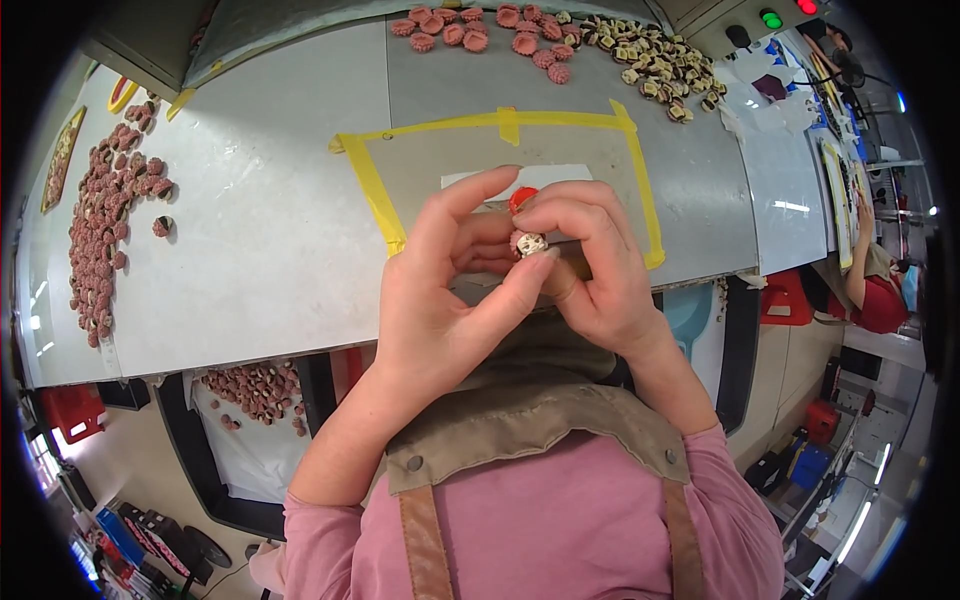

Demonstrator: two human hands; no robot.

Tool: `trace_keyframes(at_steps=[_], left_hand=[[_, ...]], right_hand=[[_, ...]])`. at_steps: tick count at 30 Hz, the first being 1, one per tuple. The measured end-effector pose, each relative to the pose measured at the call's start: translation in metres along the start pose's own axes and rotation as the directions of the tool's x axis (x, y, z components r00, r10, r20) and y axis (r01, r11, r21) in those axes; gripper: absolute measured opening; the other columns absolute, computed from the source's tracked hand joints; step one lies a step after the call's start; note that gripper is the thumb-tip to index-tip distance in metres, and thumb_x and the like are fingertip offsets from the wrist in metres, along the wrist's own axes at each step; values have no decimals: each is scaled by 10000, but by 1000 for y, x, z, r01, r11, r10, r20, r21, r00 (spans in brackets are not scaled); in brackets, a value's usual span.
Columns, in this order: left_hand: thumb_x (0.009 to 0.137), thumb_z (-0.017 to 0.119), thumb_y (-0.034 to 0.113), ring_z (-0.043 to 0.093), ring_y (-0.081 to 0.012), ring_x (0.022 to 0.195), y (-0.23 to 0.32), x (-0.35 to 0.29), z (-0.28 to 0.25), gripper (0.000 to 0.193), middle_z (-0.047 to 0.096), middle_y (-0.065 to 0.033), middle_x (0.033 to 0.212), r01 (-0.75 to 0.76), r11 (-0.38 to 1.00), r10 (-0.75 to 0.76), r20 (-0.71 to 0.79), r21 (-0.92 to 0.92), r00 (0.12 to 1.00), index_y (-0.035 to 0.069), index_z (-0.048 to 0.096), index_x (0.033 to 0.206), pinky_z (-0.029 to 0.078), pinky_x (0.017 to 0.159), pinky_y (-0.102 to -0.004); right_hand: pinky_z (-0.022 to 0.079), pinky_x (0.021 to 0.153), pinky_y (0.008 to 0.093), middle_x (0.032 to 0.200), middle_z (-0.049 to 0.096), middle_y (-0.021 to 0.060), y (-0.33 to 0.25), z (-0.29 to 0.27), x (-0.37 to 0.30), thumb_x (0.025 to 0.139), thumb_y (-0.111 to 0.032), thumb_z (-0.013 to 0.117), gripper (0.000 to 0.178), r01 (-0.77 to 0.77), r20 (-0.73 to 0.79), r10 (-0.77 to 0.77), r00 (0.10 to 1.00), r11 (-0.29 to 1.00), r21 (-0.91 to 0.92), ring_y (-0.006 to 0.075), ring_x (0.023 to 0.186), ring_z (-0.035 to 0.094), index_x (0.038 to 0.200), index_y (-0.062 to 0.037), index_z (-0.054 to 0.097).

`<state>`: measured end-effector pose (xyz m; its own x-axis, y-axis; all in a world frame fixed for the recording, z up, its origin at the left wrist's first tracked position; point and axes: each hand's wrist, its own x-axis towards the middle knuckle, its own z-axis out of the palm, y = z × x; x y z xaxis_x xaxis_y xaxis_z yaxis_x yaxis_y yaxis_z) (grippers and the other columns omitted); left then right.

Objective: The person assembles small pink and yellow plastic components by hand at a factory workbench.

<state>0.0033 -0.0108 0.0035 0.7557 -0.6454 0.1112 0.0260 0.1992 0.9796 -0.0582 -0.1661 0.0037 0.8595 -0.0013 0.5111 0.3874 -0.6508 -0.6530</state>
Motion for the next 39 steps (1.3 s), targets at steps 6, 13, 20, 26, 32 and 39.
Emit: trace_keyframes(at_steps=[6, 13, 20, 26, 32, 39], left_hand=[[845, 641, 15, 654, -153, 935, 1, 0, -3, 438, 657, -124, 1012, -11, 1000, 11, -11, 0, 1000, -3, 479, 1251, 537, 810, -275], [834, 619, 14, 633, -250, 905, 30, 15, -60, 245, 653, -121, 1009, -177, 556, 246, 42, 812, 968, 16, 610, 1078, 502, 794, -340], [903, 571, 107, 564, -295, 1053, 42, 32, -159, 202, 599, -129, 1147, 79, -51, 352, -56, 996, 934, 49, 626, 1089, 447, 902, -364], [850, 627, 110, 562, -301, 1046, 38, 102, -98, 256, 586, -115, 1135, -281, 125, 332, 227, 951, 916, 85, 619, 1105, 475, 851, -370], [844, 631, 127, 577, -288, 980, -2, 159, -56, 191, 588, -93, 982, -393, 137, 354, 326, 909, 877, 83, 602, 1027, 493, 778, -396], [867, 616, 123, 610, -295, 870, 2, 132, -69, 193, 607, -121, 964, -341, 428, 264, 245, 837, 933, 60, 594, 1048, 492, 745, -387]], right_hand=[[481, 823, 347, 1084, 557, 119, 0, 2, -5, 802, -34, 682, 304, 46, -8, -47, 999, 997, -58, 277, 981, 564, 1083, -37, 566], [487, 796, 336, 1003, 609, 104, 22, -52, 17, 827, -81, 667, 215, 30, 78, -16, 997, 982, -188, 255, 898, 597, 1030, -29, 618], [476, 743, 330, 935, 606, 93, 98, -106, 67, 859, -98, 619, 171, -217, -19, 223, 975, 920, -325, 243, 839, 587, 1008, -15, 614], [472, 759, 368, 938, 598, 108, 133, -82, 100, 849, -95, 621, 192, 157, 113, -114, 987, 834, -529, 293, 857, 578, 1033, -41, 611], [484, 762, 370, 955, 594, 111, 121, -79, 87, 844, -85, 625, 206, 158, 84, -136, 987, 748, -645, 294, 869, 584, 1039, -39, 581], [491, 713, 339, 956, 570, 108, 48, -98, 44, 838, -31, 600, 196, -151, 215, 244, 946, 916, -372, 271, 837, 593, 1033, -32, 578]])
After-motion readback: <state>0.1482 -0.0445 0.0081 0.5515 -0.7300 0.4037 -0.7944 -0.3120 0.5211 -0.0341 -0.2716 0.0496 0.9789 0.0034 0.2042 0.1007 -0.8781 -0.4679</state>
